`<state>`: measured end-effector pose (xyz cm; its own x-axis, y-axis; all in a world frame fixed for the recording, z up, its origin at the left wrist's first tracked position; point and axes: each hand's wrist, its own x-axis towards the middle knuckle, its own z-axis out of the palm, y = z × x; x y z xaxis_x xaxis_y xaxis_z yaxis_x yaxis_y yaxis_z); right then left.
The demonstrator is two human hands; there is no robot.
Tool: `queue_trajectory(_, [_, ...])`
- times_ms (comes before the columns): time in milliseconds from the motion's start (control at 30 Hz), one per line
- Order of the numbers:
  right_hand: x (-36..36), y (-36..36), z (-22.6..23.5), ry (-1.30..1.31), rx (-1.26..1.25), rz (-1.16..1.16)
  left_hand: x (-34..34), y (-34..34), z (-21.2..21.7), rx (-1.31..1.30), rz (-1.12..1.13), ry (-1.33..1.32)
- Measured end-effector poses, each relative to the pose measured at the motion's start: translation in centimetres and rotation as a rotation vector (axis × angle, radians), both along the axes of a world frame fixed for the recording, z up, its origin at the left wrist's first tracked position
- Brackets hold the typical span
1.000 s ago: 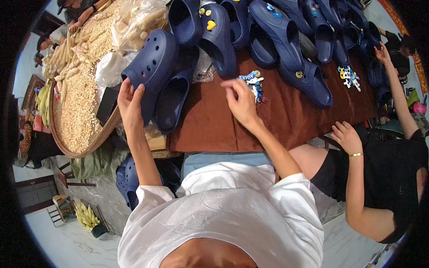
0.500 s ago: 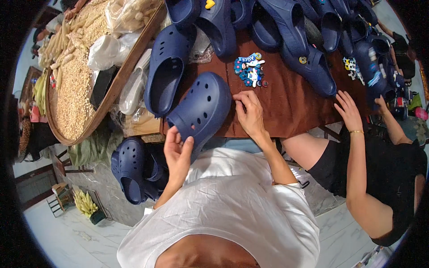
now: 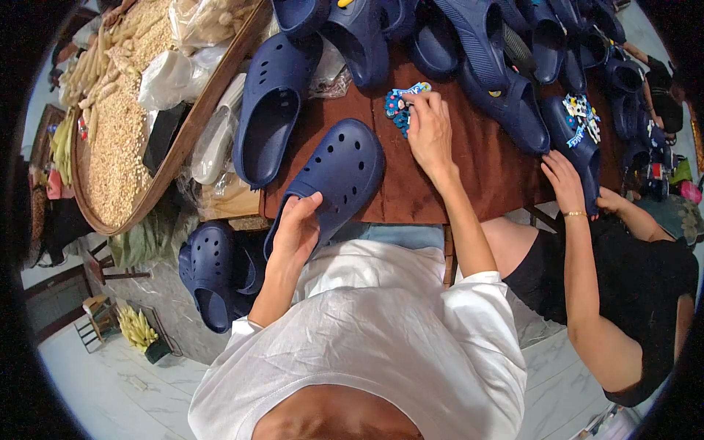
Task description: Attaching decorative charms into the holes of blue plastic clogs.
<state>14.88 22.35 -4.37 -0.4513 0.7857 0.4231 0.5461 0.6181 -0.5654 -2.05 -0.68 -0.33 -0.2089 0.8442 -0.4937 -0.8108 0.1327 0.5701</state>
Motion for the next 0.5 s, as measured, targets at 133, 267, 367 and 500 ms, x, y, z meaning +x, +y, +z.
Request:
queue_trajectory(133, [0.1,3.0,-1.0,-0.135,0.112,0.002,0.1,1.0,0.7,-0.031,0.085,-0.161])
queue_trajectory(267, [0.0,3.8,-1.7,-0.241,0.122,0.024,-0.1,2.1,0.5,-0.034,0.176,-0.285])
queue_trajectory(367, [0.1,3.9,-1.4,-0.252,0.057,0.034,-0.5,2.5,0.0,-0.054,0.188,-0.352])
queue_trajectory(500, [0.2,3.7,-1.3,-0.203,0.088,0.007,-0.2,2.8,-0.2,-0.075,0.214,-0.340])
